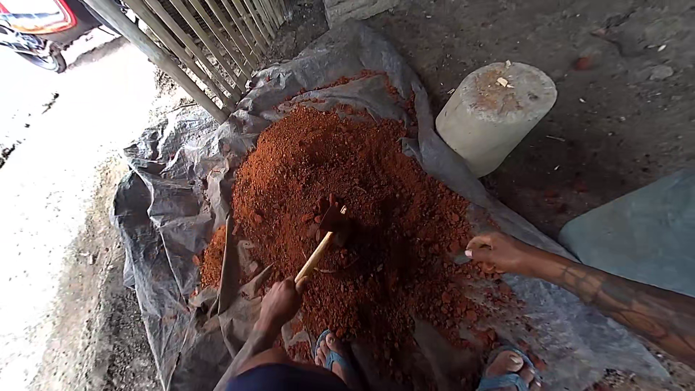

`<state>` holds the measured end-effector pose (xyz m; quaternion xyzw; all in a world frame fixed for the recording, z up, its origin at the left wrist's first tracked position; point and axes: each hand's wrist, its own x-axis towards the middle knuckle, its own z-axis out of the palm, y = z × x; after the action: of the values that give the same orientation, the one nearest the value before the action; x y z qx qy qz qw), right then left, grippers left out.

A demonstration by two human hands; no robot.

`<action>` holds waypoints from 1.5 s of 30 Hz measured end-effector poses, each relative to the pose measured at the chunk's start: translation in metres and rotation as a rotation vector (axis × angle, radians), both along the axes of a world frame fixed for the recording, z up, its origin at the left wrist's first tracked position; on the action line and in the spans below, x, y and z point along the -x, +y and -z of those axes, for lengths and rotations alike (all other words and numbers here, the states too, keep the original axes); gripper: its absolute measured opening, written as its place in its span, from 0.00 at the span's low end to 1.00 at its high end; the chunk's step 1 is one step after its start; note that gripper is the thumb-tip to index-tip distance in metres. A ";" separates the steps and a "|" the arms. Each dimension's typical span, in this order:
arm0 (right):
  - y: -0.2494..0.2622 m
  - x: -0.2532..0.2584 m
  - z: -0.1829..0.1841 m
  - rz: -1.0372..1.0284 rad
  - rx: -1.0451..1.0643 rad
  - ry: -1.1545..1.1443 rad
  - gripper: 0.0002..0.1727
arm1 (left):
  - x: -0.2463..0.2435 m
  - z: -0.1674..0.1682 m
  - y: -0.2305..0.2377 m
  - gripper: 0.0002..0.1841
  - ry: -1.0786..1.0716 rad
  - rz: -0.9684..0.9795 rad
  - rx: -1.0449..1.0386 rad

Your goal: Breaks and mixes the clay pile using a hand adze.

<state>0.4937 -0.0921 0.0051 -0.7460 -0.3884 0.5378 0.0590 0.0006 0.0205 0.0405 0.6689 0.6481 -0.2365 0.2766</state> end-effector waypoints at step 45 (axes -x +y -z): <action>-0.009 -0.012 0.016 0.032 -0.004 0.003 0.17 | 0.030 -0.091 0.009 0.33 -1.053 -0.107 -0.607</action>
<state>0.5055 -0.1007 -0.0107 -0.7512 -0.3773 0.5371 0.0699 -0.0296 0.0295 0.1319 0.7116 0.4955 0.3354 0.3682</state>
